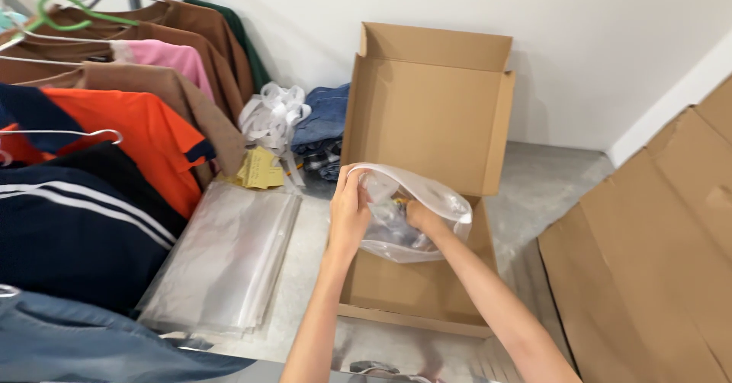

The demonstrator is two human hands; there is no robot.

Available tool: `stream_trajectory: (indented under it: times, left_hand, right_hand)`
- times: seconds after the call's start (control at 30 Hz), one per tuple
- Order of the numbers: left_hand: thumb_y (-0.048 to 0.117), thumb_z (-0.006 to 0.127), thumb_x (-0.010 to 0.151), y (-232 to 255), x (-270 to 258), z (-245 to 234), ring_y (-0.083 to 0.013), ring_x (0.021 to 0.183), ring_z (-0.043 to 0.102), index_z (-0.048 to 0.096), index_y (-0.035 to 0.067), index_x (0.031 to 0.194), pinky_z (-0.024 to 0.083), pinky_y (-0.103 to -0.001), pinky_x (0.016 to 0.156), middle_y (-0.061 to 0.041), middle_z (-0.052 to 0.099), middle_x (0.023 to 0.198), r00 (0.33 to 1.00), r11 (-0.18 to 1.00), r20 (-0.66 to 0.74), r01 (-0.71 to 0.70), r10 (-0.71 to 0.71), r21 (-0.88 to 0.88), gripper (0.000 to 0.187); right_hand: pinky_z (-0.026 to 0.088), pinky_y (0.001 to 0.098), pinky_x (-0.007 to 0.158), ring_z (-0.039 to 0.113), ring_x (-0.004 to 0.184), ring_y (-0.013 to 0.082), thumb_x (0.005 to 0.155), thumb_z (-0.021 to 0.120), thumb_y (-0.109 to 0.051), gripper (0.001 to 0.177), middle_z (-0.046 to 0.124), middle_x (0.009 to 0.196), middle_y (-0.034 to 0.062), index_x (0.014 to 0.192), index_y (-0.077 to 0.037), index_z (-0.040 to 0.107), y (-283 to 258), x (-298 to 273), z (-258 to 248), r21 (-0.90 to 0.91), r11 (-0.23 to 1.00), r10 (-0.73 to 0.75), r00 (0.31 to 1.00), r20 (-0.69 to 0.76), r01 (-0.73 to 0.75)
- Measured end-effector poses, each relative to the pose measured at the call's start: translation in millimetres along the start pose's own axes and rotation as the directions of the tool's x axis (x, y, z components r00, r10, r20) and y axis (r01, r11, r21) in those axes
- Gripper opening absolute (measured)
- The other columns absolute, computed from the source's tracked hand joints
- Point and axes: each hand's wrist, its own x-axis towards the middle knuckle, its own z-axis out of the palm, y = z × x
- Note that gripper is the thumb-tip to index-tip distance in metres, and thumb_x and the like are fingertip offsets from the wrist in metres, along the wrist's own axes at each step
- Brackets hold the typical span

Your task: Untying a ribbon from a box, opening it, placing a plastic liner inside, and closing the box

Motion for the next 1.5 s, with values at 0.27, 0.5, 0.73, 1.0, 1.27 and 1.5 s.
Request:
stream_trajectory:
  times: [0.27,0.5,0.73,1.0,1.27,1.5]
  left_hand:
    - [-0.008,0.041,0.099,-31,-8,-14,-0.0166,0.074,0.071,0.054,0.005,0.117,0.057,-0.034,0.073,-0.005,0.051,0.125,0.997,0.981,-0.041,0.054,-0.063,-0.186,0.026]
    - [0.007,0.050,0.104,-33,-10,-19,-0.0196,0.088,0.071,0.061,0.004,0.123,0.058,-0.025,0.053,-0.008,0.054,0.131,0.988,0.857,0.106,0.148,-0.110,-0.493,0.021]
    - [0.023,0.059,0.098,-57,-20,-25,-0.0259,0.114,0.066,0.074,-0.007,0.097,0.055,-0.046,0.093,-0.017,0.061,0.139,0.943,0.443,0.306,0.333,-0.133,-0.833,0.033]
    - [0.032,0.079,0.087,-44,-21,6,-0.0490,0.152,0.013,0.025,0.010,0.160,0.013,-0.063,0.122,-0.034,0.024,0.159,0.830,0.578,0.335,0.553,-0.446,-0.600,0.093]
    - [0.033,0.079,0.090,-77,-2,71,-0.0157,0.072,0.068,0.081,0.008,0.099,0.059,-0.030,0.063,-0.011,0.076,0.082,0.848,0.732,0.228,0.529,-0.479,-0.429,0.027]
    - [0.031,0.064,0.100,-227,29,29,-0.0227,0.059,0.066,0.074,0.013,0.089,0.056,-0.031,0.048,-0.011,0.070,0.080,0.787,0.742,-0.135,0.487,-0.601,-0.461,0.024]
  right_hand:
    - [0.045,0.0556,0.105,0.056,0.122,0.0437,0.076,0.068,-0.025,0.066,0.056,0.129,0.0233,0.136,-0.001,0.051,-4,17,-11,-0.122,0.965,-0.198,0.947,0.254,0.234]
    - [0.048,0.0432,0.110,0.060,0.128,0.0353,0.075,0.067,-0.029,0.063,0.065,0.130,0.0194,0.133,-0.007,0.057,-22,43,69,0.014,0.944,-0.319,0.900,0.297,0.330]
    - [0.061,0.0374,0.084,0.074,0.099,0.0244,0.060,0.081,-0.039,0.046,0.077,0.098,0.0080,0.100,-0.016,0.079,2,-1,38,0.328,0.943,-0.004,0.986,0.165,-0.051]
    - [0.059,0.0456,0.082,0.073,0.094,0.0322,0.071,0.085,-0.028,0.049,0.074,0.106,0.0243,0.109,0.001,0.075,24,-63,-55,0.833,-0.311,0.191,0.829,0.526,-0.457]
    - [0.060,0.0386,0.078,0.074,0.086,0.0284,0.083,0.075,-0.021,0.037,0.074,0.096,0.0237,0.111,0.003,0.070,47,-108,-61,0.933,-0.315,0.314,0.908,0.277,-0.176]
    - [0.061,0.0494,0.067,0.074,0.084,0.0357,0.064,0.091,-0.006,0.058,0.073,0.098,0.0266,0.114,0.010,0.066,108,-127,-80,0.933,-0.311,0.531,0.782,0.328,-0.180]
